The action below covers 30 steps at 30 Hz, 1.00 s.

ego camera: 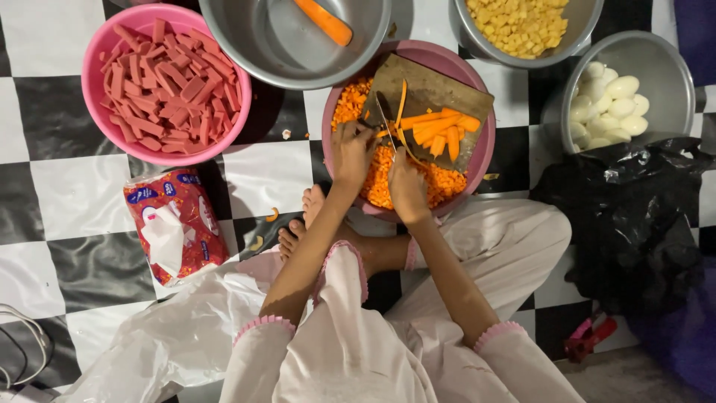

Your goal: A person sitting on the floor is peeling and chopping carrots into small pieces on a wooden cutting board.

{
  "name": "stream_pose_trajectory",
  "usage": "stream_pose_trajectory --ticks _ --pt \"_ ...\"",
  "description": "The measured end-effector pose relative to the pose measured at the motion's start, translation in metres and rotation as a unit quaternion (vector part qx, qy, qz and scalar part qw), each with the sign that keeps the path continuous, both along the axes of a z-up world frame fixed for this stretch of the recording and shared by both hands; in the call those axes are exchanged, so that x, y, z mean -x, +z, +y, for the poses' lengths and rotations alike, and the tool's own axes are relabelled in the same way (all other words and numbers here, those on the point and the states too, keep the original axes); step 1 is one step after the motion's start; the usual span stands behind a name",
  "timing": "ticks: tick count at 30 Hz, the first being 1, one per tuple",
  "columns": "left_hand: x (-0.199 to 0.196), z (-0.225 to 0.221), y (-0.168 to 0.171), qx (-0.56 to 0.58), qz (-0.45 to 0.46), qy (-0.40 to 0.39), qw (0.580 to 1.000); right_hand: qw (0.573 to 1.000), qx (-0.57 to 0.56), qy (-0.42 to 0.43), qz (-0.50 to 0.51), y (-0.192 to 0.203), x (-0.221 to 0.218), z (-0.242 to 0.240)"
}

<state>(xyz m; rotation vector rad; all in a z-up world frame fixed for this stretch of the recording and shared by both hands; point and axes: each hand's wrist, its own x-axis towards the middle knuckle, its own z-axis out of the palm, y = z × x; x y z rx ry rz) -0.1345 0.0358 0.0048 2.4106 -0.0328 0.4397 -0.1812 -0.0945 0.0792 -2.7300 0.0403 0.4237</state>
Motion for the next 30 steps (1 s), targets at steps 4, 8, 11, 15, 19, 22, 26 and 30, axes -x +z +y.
stream_pose_trajectory --ticks 4,8,11,15,19,22,26,30 --pt "0.010 0.011 0.018 -0.027 -0.014 -0.006 1.000 0.999 0.038 0.007 -0.002 -0.025 -0.003 -0.007" --pt "0.022 0.027 0.029 -0.082 -0.037 0.004 0.996 1.000 0.020 0.004 0.016 -0.030 -0.006 -0.009" --pt "0.021 0.029 0.022 -0.129 -0.077 0.000 0.989 0.999 0.032 0.019 0.017 -0.017 -0.007 -0.007" --pt "0.016 0.029 0.027 -0.119 -0.097 0.000 0.988 0.998 0.051 0.028 0.026 -0.031 -0.013 -0.009" --pt "0.016 0.026 0.032 -0.104 -0.115 -0.001 0.988 0.999 0.033 0.029 0.017 -0.044 -0.013 -0.020" --pt "0.012 0.027 0.034 -0.109 -0.115 0.000 0.987 0.999 0.016 0.030 -0.006 -0.040 -0.010 -0.020" --pt "0.011 0.026 0.035 -0.096 -0.097 -0.016 0.991 0.996 0.078 0.044 -0.010 -0.036 -0.006 -0.009" --pt "0.009 0.027 0.035 -0.100 -0.093 -0.010 0.991 0.997 0.078 0.030 0.000 -0.042 -0.019 -0.002"
